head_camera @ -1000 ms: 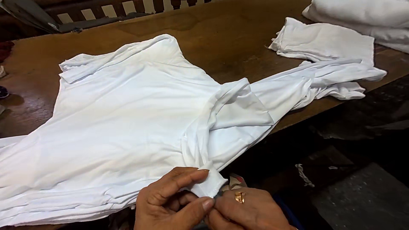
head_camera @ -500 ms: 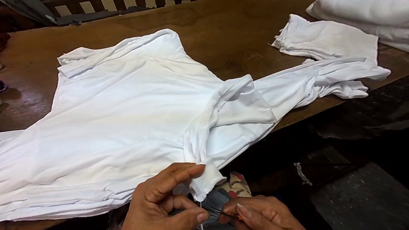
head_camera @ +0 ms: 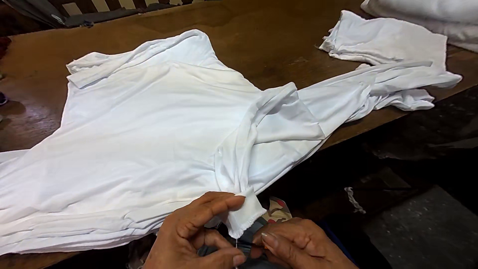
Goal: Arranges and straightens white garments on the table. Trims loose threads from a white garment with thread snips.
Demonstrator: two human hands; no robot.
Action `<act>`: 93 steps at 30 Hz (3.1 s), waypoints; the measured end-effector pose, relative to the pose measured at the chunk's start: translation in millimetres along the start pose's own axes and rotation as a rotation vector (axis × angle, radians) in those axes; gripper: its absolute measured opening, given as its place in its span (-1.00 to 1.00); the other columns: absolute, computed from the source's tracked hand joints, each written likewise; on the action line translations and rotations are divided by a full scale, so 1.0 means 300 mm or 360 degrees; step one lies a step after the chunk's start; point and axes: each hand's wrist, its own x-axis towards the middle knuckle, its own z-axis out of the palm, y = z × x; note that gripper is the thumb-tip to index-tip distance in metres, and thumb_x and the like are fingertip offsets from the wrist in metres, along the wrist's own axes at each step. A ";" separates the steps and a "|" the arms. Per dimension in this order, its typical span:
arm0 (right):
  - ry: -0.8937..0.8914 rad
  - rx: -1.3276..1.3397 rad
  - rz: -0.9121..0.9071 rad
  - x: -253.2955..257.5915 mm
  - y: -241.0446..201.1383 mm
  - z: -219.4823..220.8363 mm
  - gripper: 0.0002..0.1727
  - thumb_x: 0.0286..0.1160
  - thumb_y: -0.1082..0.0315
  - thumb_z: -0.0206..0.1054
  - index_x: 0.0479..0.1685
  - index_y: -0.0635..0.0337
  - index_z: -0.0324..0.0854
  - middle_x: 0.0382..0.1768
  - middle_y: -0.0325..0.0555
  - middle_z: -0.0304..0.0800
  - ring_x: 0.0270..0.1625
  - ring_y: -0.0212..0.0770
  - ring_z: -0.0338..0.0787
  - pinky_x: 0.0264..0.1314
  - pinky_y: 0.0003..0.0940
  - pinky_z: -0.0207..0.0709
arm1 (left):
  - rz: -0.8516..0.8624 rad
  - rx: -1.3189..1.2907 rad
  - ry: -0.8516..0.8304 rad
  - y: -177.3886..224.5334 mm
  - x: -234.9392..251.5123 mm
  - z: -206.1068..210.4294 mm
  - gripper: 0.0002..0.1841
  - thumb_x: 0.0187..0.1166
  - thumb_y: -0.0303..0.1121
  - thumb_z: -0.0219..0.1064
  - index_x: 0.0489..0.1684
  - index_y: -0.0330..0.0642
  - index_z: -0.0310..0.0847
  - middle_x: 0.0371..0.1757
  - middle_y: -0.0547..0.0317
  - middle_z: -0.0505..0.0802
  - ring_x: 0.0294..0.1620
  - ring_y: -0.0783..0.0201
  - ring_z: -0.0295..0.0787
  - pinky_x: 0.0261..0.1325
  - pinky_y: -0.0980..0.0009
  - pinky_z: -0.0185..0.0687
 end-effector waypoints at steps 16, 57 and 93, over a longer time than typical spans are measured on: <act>0.0218 0.0497 -0.0126 0.035 0.046 -0.071 -0.61 0.77 -0.12 0.16 -0.25 -0.04 0.59 -0.48 -0.48 0.45 -0.53 -0.66 0.37 -0.52 -0.74 0.24 | 0.0031 -0.0035 -0.0038 0.033 -0.011 -0.041 0.14 0.11 -0.45 0.76 0.84 -0.26 0.08 0.76 -0.13 0.31 0.25 -0.08 0.80 -0.29 0.09 0.98; 0.1166 -0.1397 -0.0804 0.246 -0.053 0.004 -0.87 0.10 0.49 0.38 -0.40 0.12 0.56 -0.54 -0.33 0.51 -0.53 -0.49 0.51 -0.59 -0.61 0.34 | 0.0583 0.1395 0.0670 -0.052 0.057 0.071 -0.84 0.43 -0.43 0.38 -0.11 -0.23 0.72 -0.47 0.28 0.66 -0.50 0.59 0.48 -0.44 0.73 0.38; 0.1089 -0.2105 -0.0246 0.180 0.092 -0.461 -0.94 0.33 0.47 0.39 -0.30 0.24 0.75 -0.36 -0.03 0.77 -0.39 -0.03 0.78 -0.44 -0.01 0.60 | -0.0694 0.1331 0.1409 0.120 0.129 -0.500 -0.74 0.82 -0.28 0.11 0.23 -0.30 0.43 -0.37 0.09 0.67 -0.60 0.34 0.64 -0.58 0.34 0.64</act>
